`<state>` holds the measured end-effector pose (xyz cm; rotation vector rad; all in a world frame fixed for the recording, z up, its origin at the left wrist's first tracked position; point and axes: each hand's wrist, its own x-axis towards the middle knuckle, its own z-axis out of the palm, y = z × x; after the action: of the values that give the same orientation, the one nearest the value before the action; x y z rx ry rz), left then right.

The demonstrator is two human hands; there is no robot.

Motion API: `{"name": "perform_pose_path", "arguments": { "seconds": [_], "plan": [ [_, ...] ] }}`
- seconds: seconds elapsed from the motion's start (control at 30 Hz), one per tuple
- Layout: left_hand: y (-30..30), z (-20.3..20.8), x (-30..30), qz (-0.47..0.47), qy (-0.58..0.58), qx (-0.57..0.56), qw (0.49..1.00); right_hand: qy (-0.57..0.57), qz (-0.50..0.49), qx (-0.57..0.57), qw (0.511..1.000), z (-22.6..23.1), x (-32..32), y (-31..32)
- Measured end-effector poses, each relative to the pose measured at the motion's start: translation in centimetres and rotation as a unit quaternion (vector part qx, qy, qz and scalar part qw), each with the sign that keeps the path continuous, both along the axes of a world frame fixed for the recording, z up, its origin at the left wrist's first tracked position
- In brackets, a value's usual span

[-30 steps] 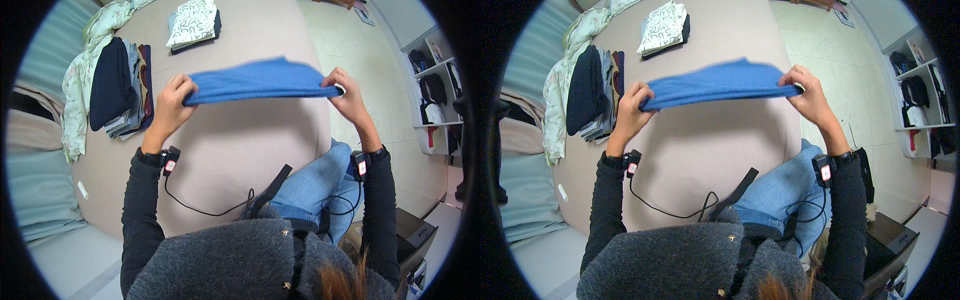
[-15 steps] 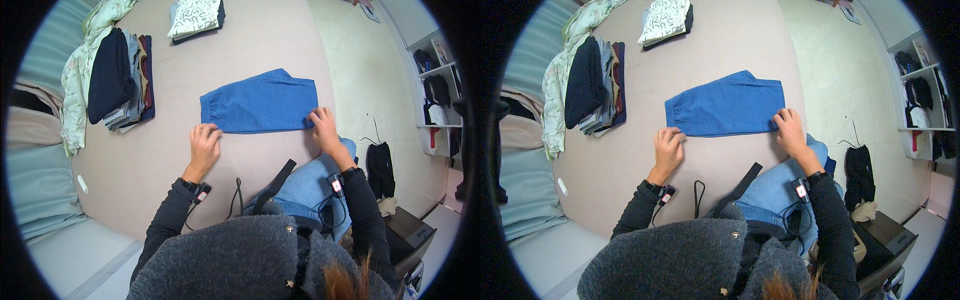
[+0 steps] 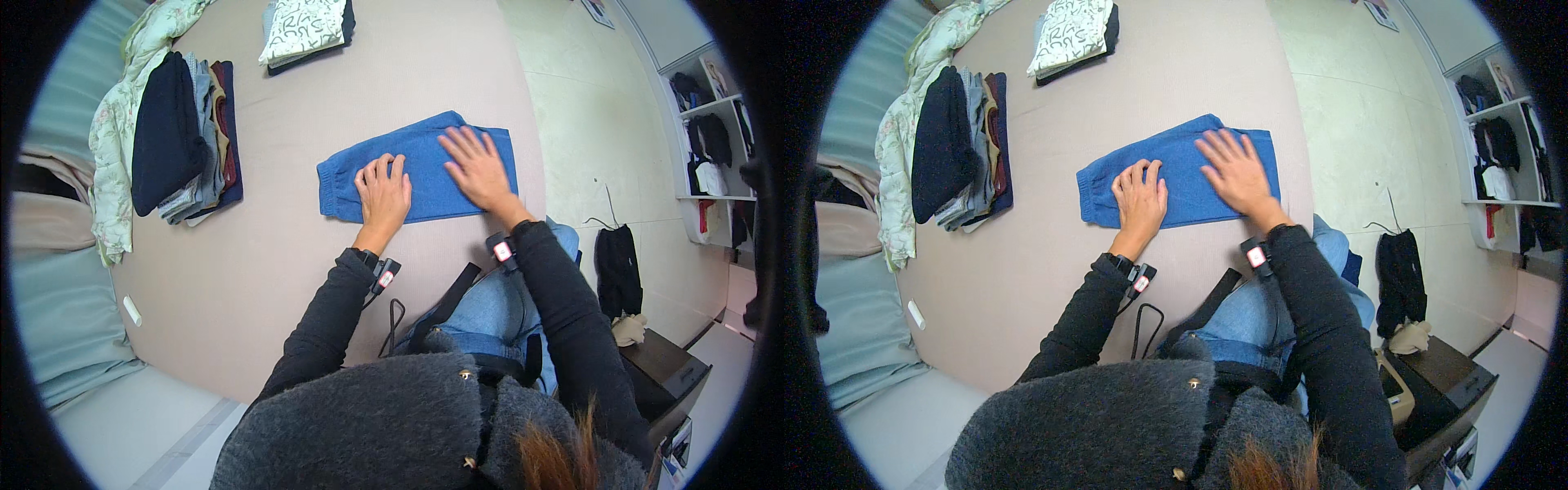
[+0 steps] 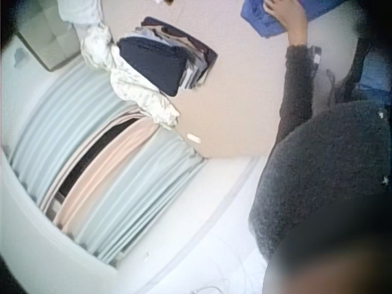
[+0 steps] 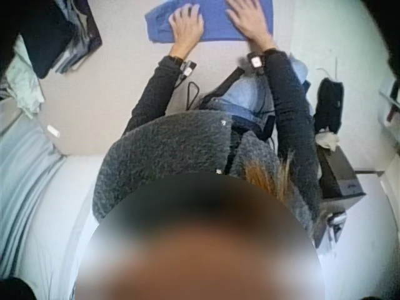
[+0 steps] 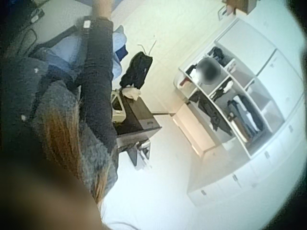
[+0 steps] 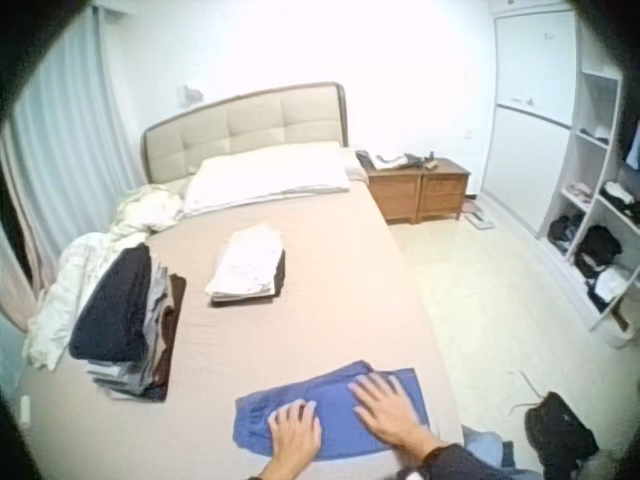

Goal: The person folds several garments on a bed, including dark pants, blue pants, a blue sweatshirt, and black pants. Each item is smoothed, folded into a compact rectangle, and placed on a growing stack.

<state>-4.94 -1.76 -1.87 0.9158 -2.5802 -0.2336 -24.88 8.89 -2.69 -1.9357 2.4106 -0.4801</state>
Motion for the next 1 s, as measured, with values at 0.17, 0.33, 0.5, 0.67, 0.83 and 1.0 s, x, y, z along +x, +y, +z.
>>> {"name": "perform_pose_path", "arguments": {
  "seconds": [0.17,0.33,0.5,0.67,0.83,1.0],
  "plan": [
    [0.2,0.4,0.3,-0.008,-0.022,-0.005,1.0,0.084,-0.161,0.028,0.983,0.9,-5.6,2.1],
    [1.2,1.7,-1.8,-0.018,-0.056,0.03,0.998,0.051,-0.183,-0.126,0.974,1.4,-1.8,1.0],
    [0.2,0.6,-6.7,-0.152,-0.002,0.019,0.988,0.002,-0.074,-0.085,0.994,0.6,1.2,-0.4],
    [-0.9,-0.3,-7.6,-0.131,-0.062,0.021,0.989,0.018,-0.089,-0.016,0.996,0.7,0.1,-0.4],
    [-1.7,-0.1,-6.7,-0.117,-0.054,0.001,0.992,0.001,-0.124,0.001,0.992,0.6,0.1,-0.2],
    [-4.6,0.7,-1.8,-0.036,-0.123,-0.025,0.991,0.038,-0.145,0.001,0.989,0.1,0.0,-0.2]
  ]
}}
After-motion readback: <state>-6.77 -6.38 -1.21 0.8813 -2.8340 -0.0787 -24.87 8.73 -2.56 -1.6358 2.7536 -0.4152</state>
